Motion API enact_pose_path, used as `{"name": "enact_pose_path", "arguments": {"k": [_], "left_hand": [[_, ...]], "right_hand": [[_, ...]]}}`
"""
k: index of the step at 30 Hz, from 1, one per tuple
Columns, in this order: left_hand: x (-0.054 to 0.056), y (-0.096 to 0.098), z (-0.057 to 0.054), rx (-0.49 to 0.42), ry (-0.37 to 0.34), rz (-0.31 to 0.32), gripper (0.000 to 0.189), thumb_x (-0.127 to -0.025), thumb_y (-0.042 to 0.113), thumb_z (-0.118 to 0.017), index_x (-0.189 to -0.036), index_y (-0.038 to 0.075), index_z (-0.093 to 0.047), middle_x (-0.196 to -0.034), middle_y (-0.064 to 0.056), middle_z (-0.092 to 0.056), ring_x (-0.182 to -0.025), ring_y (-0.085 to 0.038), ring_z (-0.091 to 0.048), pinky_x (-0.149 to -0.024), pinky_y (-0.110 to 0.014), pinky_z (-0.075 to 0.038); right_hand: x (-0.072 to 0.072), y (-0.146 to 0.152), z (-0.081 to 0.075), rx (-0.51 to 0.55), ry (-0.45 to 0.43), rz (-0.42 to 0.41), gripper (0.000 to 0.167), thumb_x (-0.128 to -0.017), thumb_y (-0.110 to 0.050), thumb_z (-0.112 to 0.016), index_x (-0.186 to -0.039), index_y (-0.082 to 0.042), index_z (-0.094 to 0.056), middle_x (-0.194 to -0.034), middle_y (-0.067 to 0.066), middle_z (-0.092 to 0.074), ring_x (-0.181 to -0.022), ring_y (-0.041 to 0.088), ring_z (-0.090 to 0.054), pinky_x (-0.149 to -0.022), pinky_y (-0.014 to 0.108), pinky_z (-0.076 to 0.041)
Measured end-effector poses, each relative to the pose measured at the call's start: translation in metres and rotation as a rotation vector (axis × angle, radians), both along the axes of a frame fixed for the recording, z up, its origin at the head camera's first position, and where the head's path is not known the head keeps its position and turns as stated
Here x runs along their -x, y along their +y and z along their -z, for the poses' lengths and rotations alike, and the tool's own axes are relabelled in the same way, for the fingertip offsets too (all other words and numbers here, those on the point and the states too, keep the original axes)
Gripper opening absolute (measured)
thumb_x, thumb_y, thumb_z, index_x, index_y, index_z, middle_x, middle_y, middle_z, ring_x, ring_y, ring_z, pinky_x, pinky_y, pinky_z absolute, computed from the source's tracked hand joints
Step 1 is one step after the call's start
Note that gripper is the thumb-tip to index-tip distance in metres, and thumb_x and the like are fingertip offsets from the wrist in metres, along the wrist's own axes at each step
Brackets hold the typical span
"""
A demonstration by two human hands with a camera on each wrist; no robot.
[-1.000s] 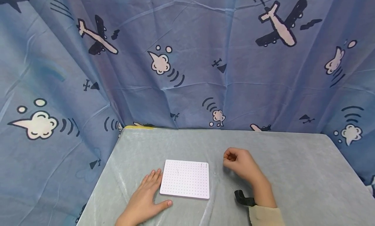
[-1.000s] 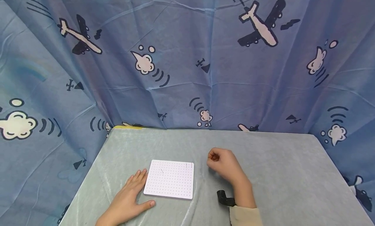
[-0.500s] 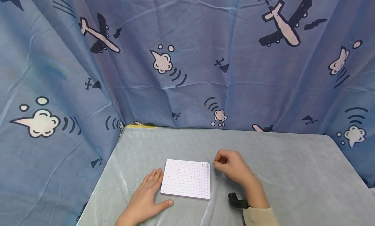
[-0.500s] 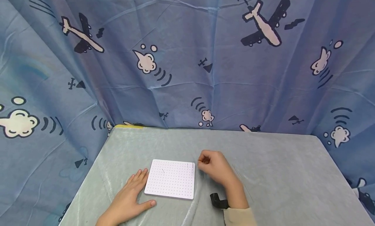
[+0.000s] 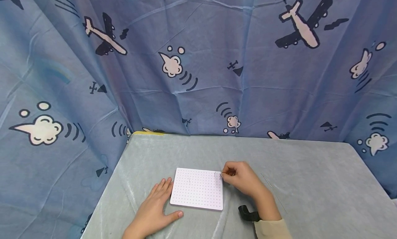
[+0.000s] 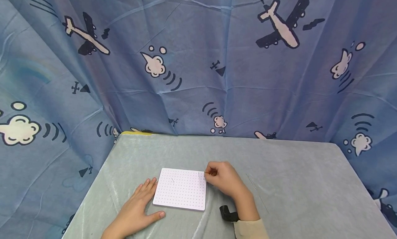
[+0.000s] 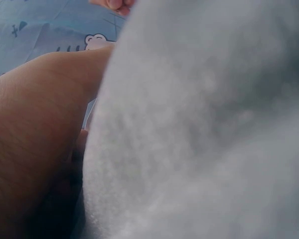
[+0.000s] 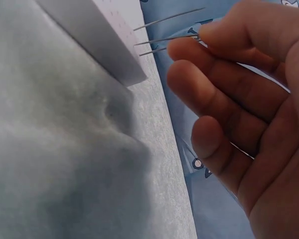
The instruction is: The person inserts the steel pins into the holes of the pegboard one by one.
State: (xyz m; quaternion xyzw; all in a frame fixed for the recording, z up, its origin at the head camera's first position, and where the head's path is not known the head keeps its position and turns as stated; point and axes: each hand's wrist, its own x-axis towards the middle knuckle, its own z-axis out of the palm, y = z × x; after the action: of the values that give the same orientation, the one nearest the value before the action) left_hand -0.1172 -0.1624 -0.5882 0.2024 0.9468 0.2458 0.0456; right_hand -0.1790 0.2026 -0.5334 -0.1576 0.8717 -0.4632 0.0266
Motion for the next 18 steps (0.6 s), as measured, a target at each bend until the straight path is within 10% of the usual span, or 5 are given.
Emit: {"name": "enact_pose_path", "arguments": {"k": [18], "left_hand": [[0.0008, -0.0002, 0.0002, -0.003, -0.012, 0.001, 0.113, -0.089, 0.079, -0.072, -0.166, 0.003, -0.044, -0.177, -0.009, -0.034, -0.166, -0.031, -0.023, -0.135, -0.051, -0.018]], "right_hand": [[0.0006, -0.0035, 0.0028, -0.105, -0.004, 0.018, 0.017, -0.093, -0.005, -0.079, -0.084, -0.018, -0.075, -0.08, -0.013, -0.069, -0.074, 0.01, -0.063, -0.066, 0.027, -0.055]]}}
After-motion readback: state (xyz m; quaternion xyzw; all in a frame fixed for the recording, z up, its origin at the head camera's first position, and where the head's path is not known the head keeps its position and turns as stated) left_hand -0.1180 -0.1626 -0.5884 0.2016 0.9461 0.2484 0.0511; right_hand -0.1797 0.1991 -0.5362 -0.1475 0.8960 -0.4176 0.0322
